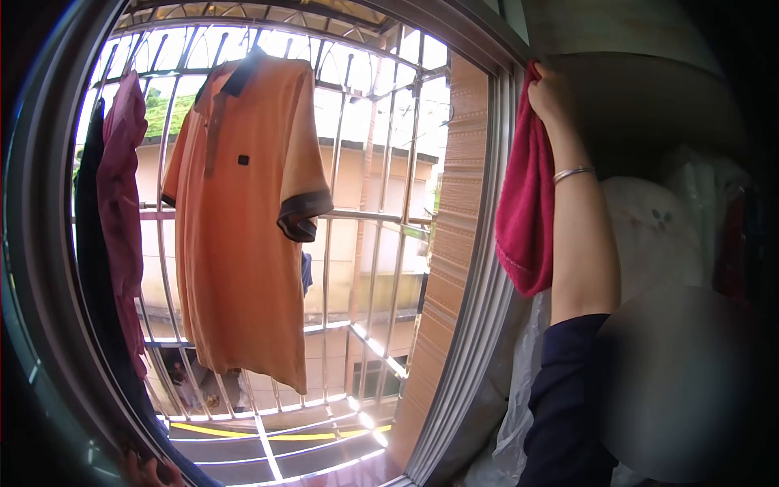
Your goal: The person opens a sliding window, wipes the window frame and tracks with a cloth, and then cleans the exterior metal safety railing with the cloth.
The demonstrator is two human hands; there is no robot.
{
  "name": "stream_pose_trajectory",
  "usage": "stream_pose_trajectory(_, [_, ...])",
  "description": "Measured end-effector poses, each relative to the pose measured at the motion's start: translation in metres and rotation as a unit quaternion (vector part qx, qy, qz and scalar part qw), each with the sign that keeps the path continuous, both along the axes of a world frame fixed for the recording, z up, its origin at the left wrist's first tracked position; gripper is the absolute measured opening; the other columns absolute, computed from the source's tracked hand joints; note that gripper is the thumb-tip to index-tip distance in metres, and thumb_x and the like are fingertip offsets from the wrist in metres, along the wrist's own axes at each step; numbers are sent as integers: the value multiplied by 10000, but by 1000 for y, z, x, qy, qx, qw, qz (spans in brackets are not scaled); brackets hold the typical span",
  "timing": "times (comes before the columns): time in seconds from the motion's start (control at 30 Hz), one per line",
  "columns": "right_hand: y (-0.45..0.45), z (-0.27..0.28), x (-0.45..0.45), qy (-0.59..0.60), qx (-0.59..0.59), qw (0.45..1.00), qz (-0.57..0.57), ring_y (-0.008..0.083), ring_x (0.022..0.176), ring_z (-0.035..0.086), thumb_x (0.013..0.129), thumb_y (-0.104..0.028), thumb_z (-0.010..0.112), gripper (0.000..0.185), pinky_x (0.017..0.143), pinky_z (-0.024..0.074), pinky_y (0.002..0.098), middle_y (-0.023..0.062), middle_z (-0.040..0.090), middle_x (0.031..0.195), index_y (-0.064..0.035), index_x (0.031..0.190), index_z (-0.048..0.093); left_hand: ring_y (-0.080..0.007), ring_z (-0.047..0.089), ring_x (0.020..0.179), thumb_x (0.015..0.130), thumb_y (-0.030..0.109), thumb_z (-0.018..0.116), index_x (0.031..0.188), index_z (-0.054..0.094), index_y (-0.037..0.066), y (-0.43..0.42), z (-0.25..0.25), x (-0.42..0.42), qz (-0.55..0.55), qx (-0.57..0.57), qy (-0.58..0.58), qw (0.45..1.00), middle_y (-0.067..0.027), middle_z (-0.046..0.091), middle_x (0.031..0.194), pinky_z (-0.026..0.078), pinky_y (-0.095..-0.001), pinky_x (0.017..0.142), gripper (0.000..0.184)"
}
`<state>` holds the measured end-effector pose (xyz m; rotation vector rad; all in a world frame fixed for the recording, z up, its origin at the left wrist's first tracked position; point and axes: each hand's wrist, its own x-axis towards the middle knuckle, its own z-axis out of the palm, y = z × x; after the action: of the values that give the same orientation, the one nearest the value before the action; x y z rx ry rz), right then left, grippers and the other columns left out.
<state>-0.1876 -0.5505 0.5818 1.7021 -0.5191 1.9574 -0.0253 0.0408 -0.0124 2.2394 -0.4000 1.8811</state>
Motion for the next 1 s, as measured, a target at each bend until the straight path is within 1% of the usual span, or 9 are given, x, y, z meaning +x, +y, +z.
stream_pose_trajectory(0.07, [0,2,10,-17,-3,1000,-23,357,991,564,783,-146,472,325,845,459,425,202,606,1027,-91,1077,600,-299,411,1069,736,207,690,880,515,149,2,-3,0,0,-6,3,1000,-102,455,1077,358,-476,916,234])
stream_pose_trajectory(0.23, [-15,8,12,2,-53,998,-28,358,921,589,780,-136,476,267,795,474,433,184,628,975,-77,1005,606,-303,500,904,728,143,668,891,530,121,-21,42,-16,-12,5,-74,997,-104,525,946,405,-470,810,214])
stream_pose_trajectory(0.37, [21,-34,24,-27,-25,999,33,362,898,594,760,-120,503,275,788,476,429,197,627,955,-69,1010,605,-306,571,773,721,91,649,899,542,98,-27,56,-23,-14,-1,-105,994,-105,580,841,443,-464,725,208])
stream_pose_trajectory(0.5, [38,-35,43,-65,-75,994,34,357,924,592,752,-118,534,293,810,477,419,192,623,993,4,1013,591,-306,564,759,722,110,651,875,547,108,-26,62,-26,-9,9,-112,994,-101,573,813,438,-465,713,184])
stream_pose_trajectory(0.67, [14,8,62,44,84,994,47,403,1057,520,723,-86,473,382,910,418,432,254,571,1094,8,1077,579,-333,566,762,713,111,650,852,555,111,-25,59,-27,3,3,-74,997,-112,571,780,440,-471,717,169])
stream_pose_trajectory(0.77, [-18,26,81,-47,51,976,207,396,1050,536,726,-92,461,365,919,421,403,264,581,1078,16,1051,591,-348,566,753,715,103,638,848,556,110,-29,67,-28,-2,11,-92,996,-117,577,792,443,-477,711,157])
stream_pose_trajectory(0.9, [12,26,66,13,182,956,231,392,1088,518,741,-124,470,424,945,403,389,272,560,1121,43,1126,530,-343,575,784,727,111,637,854,555,102,-28,61,-25,2,10,-93,996,-121,582,830,448,-493,740,151])
stream_pose_trajectory(0.93, [9,28,66,22,178,963,201,386,1121,498,748,-140,477,482,959,388,386,272,534,1171,45,1192,484,-341,575,797,732,114,636,862,555,101,-26,59,-23,7,12,-98,995,-123,581,850,449,-498,752,154])
stream_pose_trajectory(1.0, [9,14,77,-75,93,959,257,409,1065,523,744,-137,470,439,926,411,406,282,559,1106,48,1140,512,-337,573,824,741,118,634,885,551,96,-24,54,-20,15,15,-118,993,-126,576,893,450,-504,771,167])
